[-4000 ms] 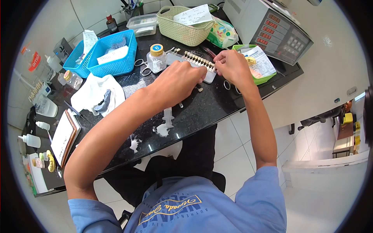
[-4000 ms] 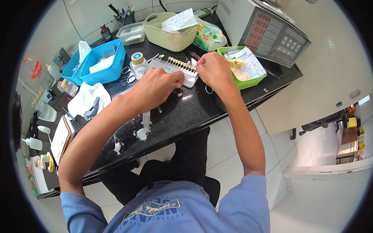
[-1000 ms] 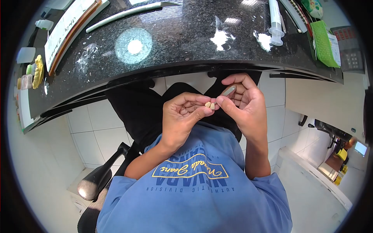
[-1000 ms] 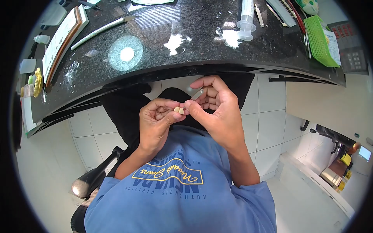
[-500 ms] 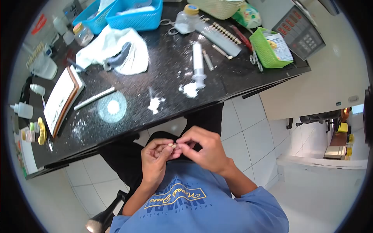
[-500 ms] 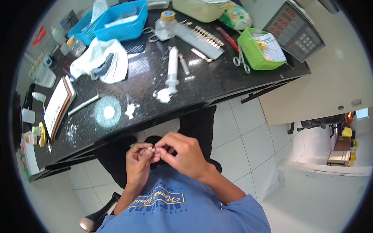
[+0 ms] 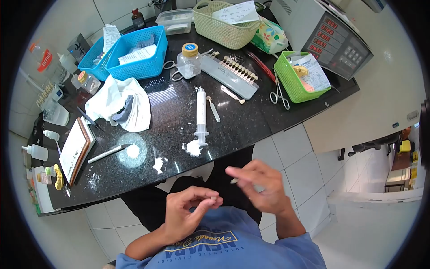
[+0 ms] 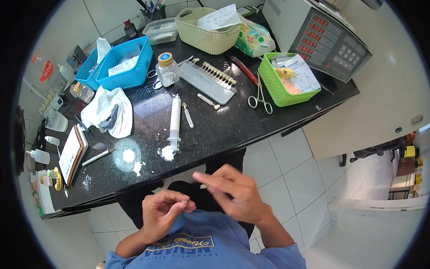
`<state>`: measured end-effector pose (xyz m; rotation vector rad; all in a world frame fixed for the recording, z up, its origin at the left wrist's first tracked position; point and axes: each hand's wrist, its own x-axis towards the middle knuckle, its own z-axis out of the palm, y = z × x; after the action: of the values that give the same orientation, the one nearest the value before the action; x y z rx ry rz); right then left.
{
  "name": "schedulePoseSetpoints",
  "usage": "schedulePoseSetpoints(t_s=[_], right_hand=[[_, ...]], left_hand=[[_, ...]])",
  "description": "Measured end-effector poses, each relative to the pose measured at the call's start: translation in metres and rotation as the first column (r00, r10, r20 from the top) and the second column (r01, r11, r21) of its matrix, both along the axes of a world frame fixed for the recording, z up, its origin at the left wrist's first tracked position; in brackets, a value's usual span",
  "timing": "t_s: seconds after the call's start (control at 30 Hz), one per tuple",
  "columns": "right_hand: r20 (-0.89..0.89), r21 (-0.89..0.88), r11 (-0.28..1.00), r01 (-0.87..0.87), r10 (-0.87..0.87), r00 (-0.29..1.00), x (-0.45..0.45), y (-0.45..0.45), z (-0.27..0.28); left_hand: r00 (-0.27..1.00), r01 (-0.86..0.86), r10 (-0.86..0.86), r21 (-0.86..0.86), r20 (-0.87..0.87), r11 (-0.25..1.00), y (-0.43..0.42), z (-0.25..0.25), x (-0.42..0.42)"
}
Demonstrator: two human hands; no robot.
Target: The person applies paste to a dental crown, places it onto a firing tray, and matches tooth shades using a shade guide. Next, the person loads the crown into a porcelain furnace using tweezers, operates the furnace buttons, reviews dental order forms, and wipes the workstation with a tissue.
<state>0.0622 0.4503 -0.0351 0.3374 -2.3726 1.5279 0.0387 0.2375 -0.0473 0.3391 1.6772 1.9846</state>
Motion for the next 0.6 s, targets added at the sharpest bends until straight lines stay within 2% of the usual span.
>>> schedulePoseSetpoints(t_s=[0.07, 0.1, 0.13, 0.17, 0.2, 0.3, 0.4, 0.47, 0.5, 0.57, 0.6], right_hand=[[-0.074, 0.124, 0.990, 0.073, -0.064, 0.995, -0.012, 0.028, 0.012], [-0.102, 0.126, 0.982, 0.144, -0.132, 0.986, -0.021, 0.040, 0.020], [-0.130, 0.126, 0.968, 0.216, -0.199, 0.971, -0.031, 0.049, 0.025], [-0.052, -0.009, 0.963, 0.269, -0.269, 0.962, -0.041, 0.056, 0.028], [0.035, -0.138, 0.935, 0.328, -0.326, 0.945, -0.051, 0.062, 0.031], [0.048, -0.143, 0.927, 0.347, -0.344, 0.938, -0.089, 0.081, 0.041], [0.093, -0.117, 0.928, 0.355, -0.345, 0.934, -0.121, 0.092, 0.048], [0.093, -0.129, 0.933, 0.336, -0.326, 0.941, -0.138, 0.101, 0.041], [0.102, -0.123, 0.938, 0.324, -0.313, 0.944, -0.144, 0.103, 0.038], [0.114, -0.116, 0.943, 0.313, -0.300, 0.947, -0.149, 0.105, 0.033], [0.115, -0.118, 0.945, 0.306, -0.293, 0.949, -0.151, 0.106, 0.030]], left_hand=[[0.929, 0.045, -0.093, -0.141, -0.357, 0.989, -0.002, 0.026, -0.013], [0.929, 0.039, -0.088, -0.140, -0.359, 0.989, -0.004, 0.040, -0.020], [0.859, 0.074, -0.156, -0.182, -0.488, 0.980, -0.005, 0.055, -0.029], [0.768, 0.103, -0.224, -0.229, -0.601, 0.968, -0.004, 0.067, -0.037], [0.768, 0.099, -0.220, -0.228, -0.602, 0.969, 0.000, 0.077, -0.044], [0.793, 0.133, -0.251, -0.244, -0.555, 0.961, 0.015, 0.093, -0.067], [0.869, 0.071, -0.179, -0.241, -0.461, 0.968, 0.039, 0.093, -0.091], [0.718, 0.022, -0.212, -0.283, -0.663, 0.959, 0.054, 0.087, -0.113], [0.716, 0.025, -0.215, -0.284, -0.664, 0.959, 0.061, 0.083, -0.124], [0.478, -0.027, -0.336, -0.396, -0.812, 0.918, 0.073, 0.073, -0.145], [0.480, -0.026, -0.337, -0.398, -0.810, 0.917, 0.080, 0.067, -0.154]])
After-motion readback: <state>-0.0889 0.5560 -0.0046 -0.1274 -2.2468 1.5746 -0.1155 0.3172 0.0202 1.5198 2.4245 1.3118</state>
